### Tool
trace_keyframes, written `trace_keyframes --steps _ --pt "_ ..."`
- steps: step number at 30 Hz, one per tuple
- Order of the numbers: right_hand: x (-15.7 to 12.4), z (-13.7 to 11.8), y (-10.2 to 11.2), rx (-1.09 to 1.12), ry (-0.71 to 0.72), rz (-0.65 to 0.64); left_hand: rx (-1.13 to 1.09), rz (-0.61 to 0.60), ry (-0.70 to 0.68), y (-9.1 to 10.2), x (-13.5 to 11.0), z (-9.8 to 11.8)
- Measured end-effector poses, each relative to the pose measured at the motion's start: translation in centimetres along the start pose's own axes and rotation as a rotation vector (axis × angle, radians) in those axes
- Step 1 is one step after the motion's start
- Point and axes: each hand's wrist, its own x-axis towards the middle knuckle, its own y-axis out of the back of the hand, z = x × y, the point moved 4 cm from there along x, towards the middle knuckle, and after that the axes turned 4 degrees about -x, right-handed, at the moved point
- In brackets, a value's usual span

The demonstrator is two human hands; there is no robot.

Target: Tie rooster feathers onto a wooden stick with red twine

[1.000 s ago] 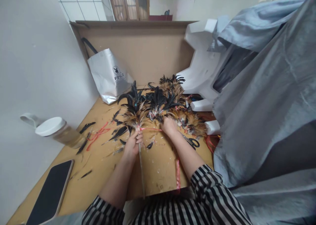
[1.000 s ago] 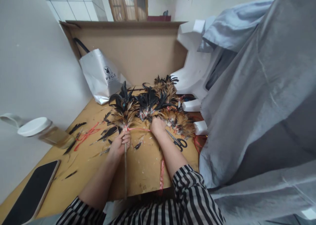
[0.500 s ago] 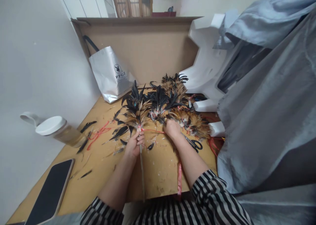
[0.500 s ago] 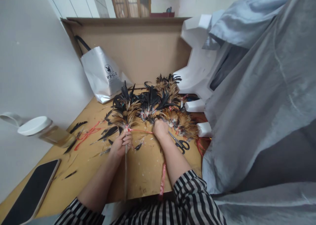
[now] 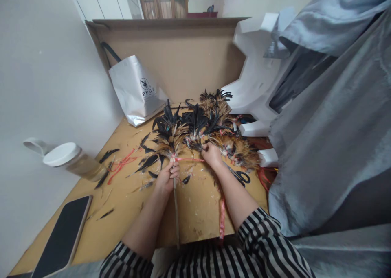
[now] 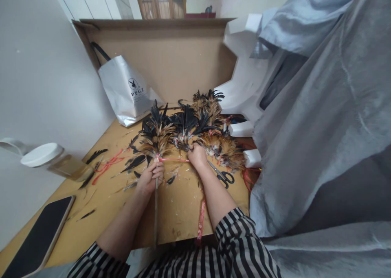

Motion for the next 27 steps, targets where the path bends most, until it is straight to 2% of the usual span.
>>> trace_keyframes --steps 5,7,9,12,16,18,22,27 --pt "0.1 0.0 -1.2 0.818 -0.233 -0.164 0.036 0.004 -0.009 -0.2 -0.1 0.0" --pt "-0.1 -0.6 -1.3 1.009 -0.288 -0.220 0.055 0.005 -0.013 -0.3 -0.1 0.0" --pt "-0.5 -1.4 -1.1 1.076 -0.273 -0.240 0.054 -0.006 -0.013 -0.4 -0.2 0.0" --pt "-1.6 -2.8 -0.6 0.969 -0.138 -0.154 0.044 -0.019 -0.013 -0.5 -0.2 -0.1" --pt "-4.0 -5.1 0.3 0.553 0.177 0.089 0.078 -0.013 -0.031 -0.4 -0.1 -0.2" --pt "-5.3 -6.2 0.4 0.341 0.323 0.142 0.126 -0.004 -0.056 -0.3 0.0 -0.2" --pt "-6.9 -7.6 -0.3 0.079 0.541 0.095 0.212 0.006 -0.113 -0.1 0.3 -0.3" --pt "-7.8 -8.3 -0.8 -0.069 0.690 0.053 0.273 0.059 -0.189 0.5 0.7 -0.2"
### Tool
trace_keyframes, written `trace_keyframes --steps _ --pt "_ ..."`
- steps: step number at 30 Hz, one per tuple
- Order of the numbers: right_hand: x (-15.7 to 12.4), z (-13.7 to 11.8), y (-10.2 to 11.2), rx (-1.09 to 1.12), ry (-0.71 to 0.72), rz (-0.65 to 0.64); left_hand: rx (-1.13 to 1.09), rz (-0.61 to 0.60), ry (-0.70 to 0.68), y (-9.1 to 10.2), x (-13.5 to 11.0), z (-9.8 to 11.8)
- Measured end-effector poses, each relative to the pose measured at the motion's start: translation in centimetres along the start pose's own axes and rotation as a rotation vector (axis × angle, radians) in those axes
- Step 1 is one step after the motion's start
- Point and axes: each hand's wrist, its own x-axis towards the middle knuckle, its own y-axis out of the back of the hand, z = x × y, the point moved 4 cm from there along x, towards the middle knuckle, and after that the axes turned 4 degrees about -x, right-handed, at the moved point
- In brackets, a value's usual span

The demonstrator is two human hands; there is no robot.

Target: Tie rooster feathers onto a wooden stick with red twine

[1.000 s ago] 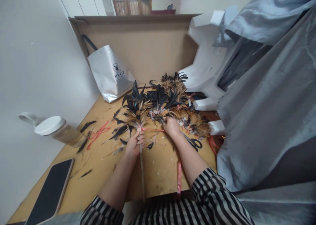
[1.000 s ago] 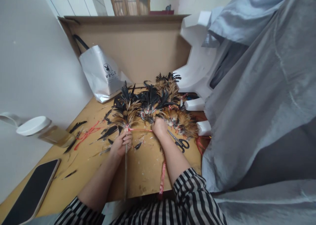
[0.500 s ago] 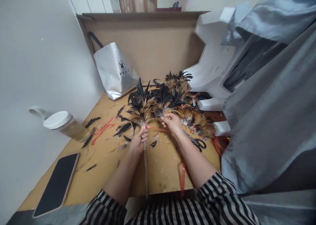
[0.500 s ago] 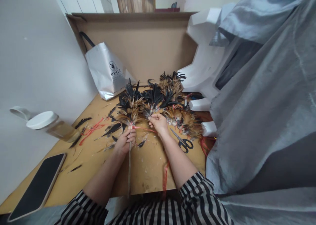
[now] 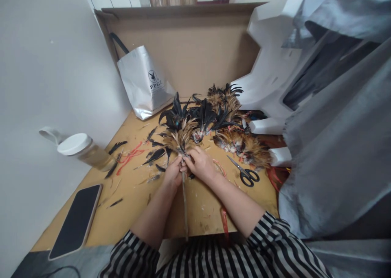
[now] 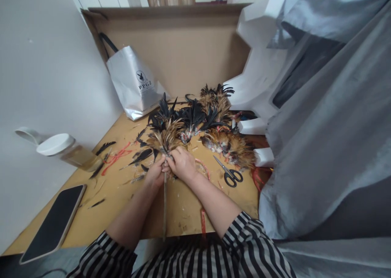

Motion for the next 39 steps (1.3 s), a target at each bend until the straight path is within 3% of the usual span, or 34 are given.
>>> trace_keyframes --steps 5,9,13,18,22,27,39 --pt "-0.1 -0.2 0.1 -0.029 -0.012 -0.027 0.068 0.005 -0.040 0.1 0.0 -0.3" --pt "0.0 0.5 0.0 0.141 -0.127 -0.015 0.102 -0.009 -0.049 0.3 0.1 -0.5" --pt "0.2 1.9 -1.2 0.457 -0.276 0.015 0.094 -0.035 -0.072 0.2 0.2 -0.3" --pt "0.2 3.3 -3.7 1.023 -0.578 -0.089 0.079 -0.054 -0.062 0.0 0.1 -0.2" --pt "0.2 3.5 -3.6 1.341 -0.731 -0.099 0.108 -0.050 -0.047 0.1 0.1 -0.2" --pt "0.6 4.0 -2.4 1.440 -0.753 0.016 0.140 -0.075 -0.085 0.0 0.0 0.0" --pt "0.7 3.7 -2.7 1.471 -0.702 -0.015 0.180 -0.049 -0.101 -0.3 -0.1 -0.1"
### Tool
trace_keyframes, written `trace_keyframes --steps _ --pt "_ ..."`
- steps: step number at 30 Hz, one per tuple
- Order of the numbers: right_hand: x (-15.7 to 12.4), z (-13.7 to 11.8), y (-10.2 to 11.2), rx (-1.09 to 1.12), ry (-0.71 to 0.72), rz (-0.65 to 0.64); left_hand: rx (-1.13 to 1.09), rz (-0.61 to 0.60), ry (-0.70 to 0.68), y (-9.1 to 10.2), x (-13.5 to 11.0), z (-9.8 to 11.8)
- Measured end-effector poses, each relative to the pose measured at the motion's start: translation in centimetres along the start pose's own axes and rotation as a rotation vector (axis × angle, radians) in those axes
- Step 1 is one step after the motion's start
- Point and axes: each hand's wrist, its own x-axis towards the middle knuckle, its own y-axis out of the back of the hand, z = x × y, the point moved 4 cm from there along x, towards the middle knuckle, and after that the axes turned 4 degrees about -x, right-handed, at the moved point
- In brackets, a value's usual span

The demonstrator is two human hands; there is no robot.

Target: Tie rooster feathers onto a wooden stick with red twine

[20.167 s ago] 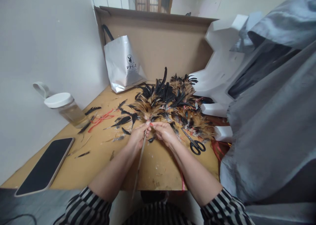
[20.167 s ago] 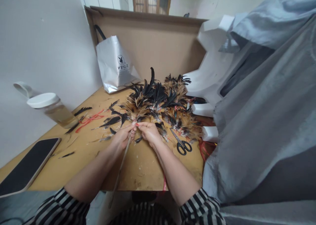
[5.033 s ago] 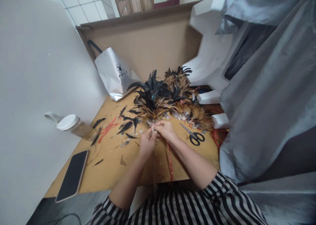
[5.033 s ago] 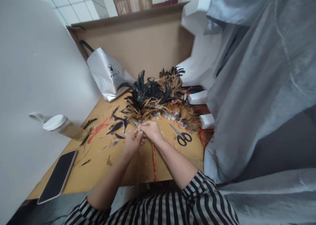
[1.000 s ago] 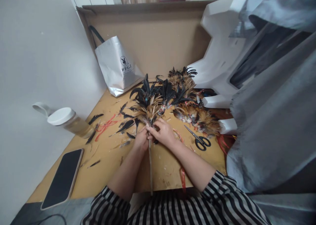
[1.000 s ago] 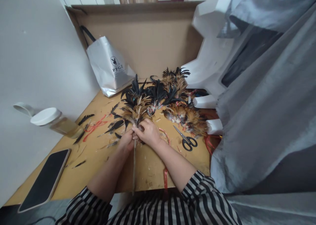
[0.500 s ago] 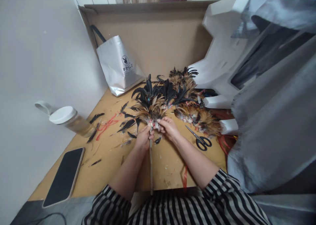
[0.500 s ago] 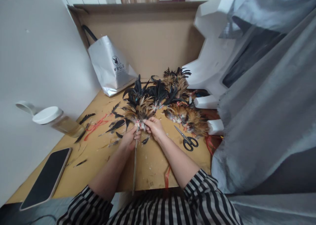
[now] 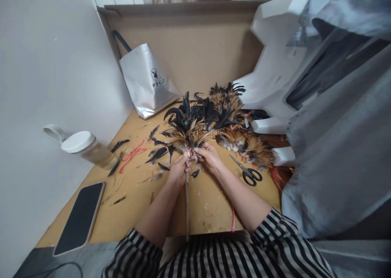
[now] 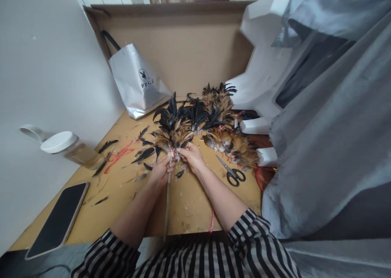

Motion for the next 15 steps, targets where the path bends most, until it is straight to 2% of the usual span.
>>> trace_keyframes --steps 7,10,15 --pt "-0.09 -0.42 0.10 -0.003 -0.102 -0.017 0.022 0.002 -0.007 0.17 0.05 -0.02" --pt "-0.18 -0.17 -0.06 -0.071 -0.102 -0.034 0.035 0.000 -0.007 -0.02 -0.11 0.04" --pt "-0.32 0.33 -0.16 -0.158 -0.096 0.021 0.037 -0.004 0.016 -0.15 -0.27 -0.11"
